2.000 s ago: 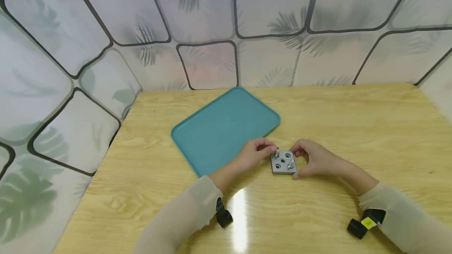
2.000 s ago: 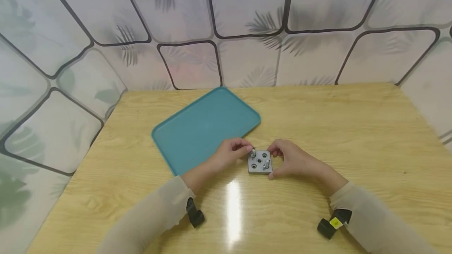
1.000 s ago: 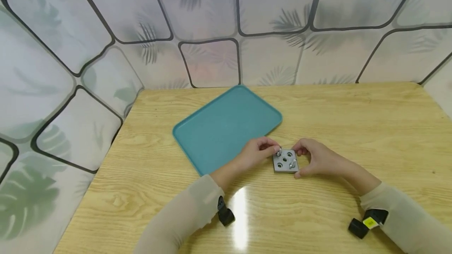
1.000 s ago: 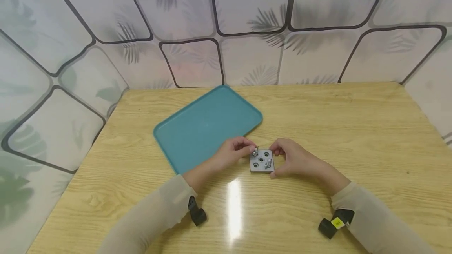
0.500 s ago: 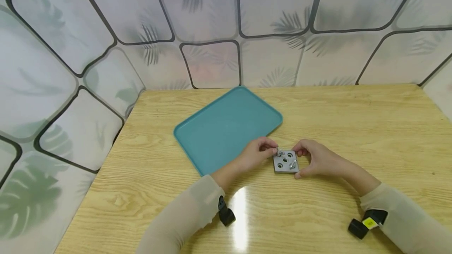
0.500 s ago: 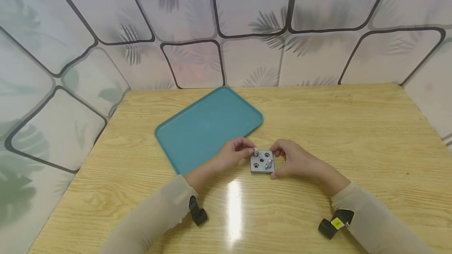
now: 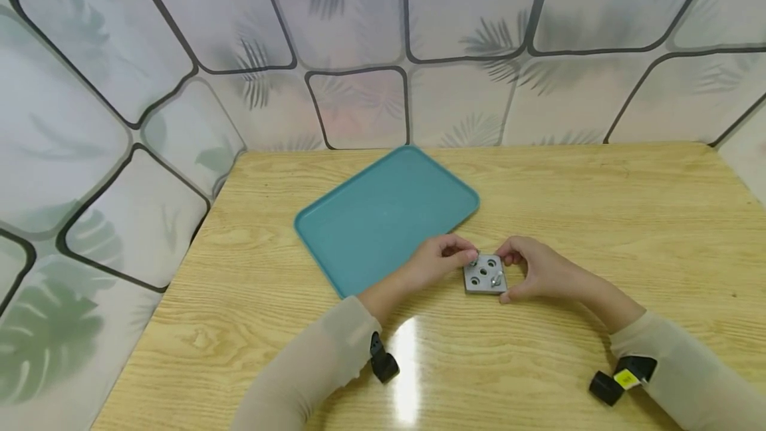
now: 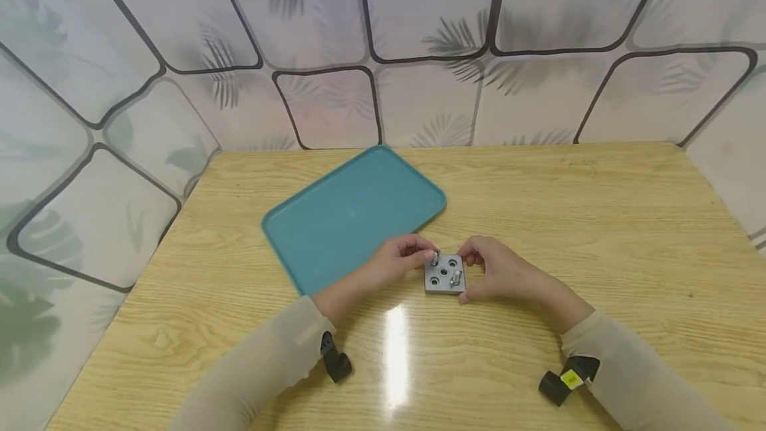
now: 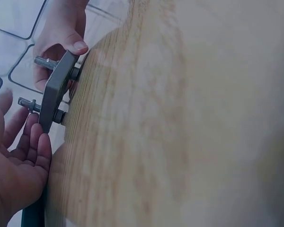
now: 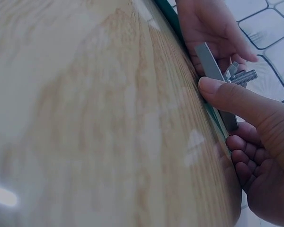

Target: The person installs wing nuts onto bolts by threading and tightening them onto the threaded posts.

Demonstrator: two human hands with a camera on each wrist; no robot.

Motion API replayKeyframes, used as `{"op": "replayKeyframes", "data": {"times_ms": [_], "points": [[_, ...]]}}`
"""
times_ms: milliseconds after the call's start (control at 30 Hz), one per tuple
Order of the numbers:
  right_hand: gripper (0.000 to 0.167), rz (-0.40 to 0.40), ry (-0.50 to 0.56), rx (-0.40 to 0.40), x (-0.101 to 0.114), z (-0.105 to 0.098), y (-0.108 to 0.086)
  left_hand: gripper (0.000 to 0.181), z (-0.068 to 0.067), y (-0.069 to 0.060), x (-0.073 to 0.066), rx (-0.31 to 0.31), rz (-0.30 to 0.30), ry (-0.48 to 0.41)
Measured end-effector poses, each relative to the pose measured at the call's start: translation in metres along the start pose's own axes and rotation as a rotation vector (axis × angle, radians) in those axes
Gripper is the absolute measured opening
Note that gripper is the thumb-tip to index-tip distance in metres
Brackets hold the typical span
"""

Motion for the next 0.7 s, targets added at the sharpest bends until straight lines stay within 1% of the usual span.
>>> {"op": "replayKeyframes", "data": {"times_ms": [67,167,267,367,500,600,700], "points": [[0.061,0.000,0.001,-0.002,-0.0005,-0.0001,-0.0003,0.023,0.0008,0.0005,0.0002,0.017,0.006,0.001],[0.061,0.000,0.000,-0.004,-0.0007,0.0000,-0.0005,0.022,0.0012,0.0012,0.0008,0.016,0.019,0.022],[0.061,0.004,-0.002,-0.004,-0.0002,0.0001,-0.0005,0.019,0.0006,0.0008,0.0011,-0.006,0.007,0.019],[0.061,0.006,-0.008,-0.005,0.0004,0.0001,-0.0004,0.017,-0.0005,0.0000,0.0008,-0.042,-0.022,-0.013],[0.061,0.007,-0.012,-0.005,0.0009,0.0003,-0.0007,0.013,-0.0010,-0.0006,0.0001,-0.084,-0.052,-0.033],[0.061,0.008,-0.005,-0.004,0.0014,0.0004,-0.0009,0.013,-0.0007,-0.0005,-0.0001,-0.101,-0.052,-0.022],[0.062,0.014,-0.001,-0.004,0.0018,0.0004,-0.0011,0.014,-0.0002,-0.0001,0.0000,-0.097,-0.038,-0.008]]}}
Point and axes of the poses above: each hand's wrist, its own y-axis towards the middle knuckle, its own z-axis out of the palm, x = y × z, the point moved 2 cm from there along y, towards the middle knuckle, and after that the axes turned 13 degrees about y, right-handed, at the moved point
